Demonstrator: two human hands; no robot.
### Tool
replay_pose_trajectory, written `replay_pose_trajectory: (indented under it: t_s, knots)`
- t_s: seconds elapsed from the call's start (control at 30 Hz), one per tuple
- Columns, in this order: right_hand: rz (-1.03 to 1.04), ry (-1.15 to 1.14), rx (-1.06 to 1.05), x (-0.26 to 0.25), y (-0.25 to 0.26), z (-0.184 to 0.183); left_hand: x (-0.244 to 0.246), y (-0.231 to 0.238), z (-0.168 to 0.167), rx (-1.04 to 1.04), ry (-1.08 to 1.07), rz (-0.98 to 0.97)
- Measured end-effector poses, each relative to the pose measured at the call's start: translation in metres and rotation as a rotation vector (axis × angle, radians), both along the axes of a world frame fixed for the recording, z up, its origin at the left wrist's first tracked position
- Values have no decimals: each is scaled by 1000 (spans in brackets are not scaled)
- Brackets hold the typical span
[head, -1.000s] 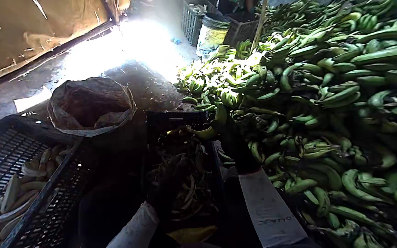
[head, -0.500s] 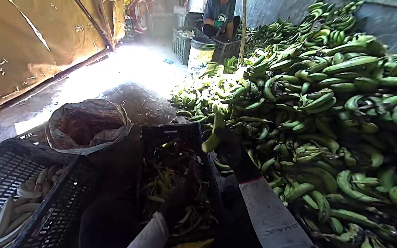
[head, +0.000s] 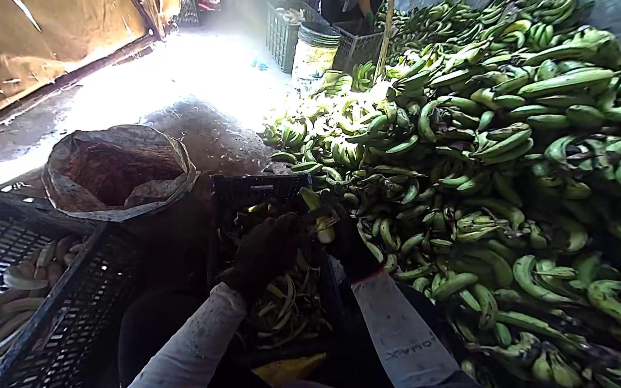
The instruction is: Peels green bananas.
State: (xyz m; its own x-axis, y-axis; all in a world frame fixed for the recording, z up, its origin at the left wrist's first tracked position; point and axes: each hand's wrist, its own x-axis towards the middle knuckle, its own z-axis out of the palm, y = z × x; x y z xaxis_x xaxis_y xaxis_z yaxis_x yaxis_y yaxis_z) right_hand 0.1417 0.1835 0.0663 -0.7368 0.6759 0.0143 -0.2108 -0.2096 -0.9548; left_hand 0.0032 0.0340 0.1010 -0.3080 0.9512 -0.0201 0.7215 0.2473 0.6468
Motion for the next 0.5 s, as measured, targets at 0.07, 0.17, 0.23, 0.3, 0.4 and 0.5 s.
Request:
replay_pose_trajectory:
  t_s: [0.07, 0.17, 0.23, 0.3, 0.4, 0.5]
  knots:
    - [50, 32, 42, -4, -6, -8, -6, 6, -3, -36, 123, 132]
    - [30, -48, -164, -8, -19, 1, -27, 14, -17, 47, 164, 311]
    - [54, -4, -305, -3, -16, 2, -44, 6, -21, 227, 46, 334]
    - [49, 32, -341, 6, -7, -2, -45, -3, -11, 287, -150, 320]
    - [-89, -17, -174, 10, 2, 1, -23, -12, 5, 235, -327, 108]
    - [-215, -94, 194, 10, 3, -2, 1, -19, 0, 130, -439, -68]
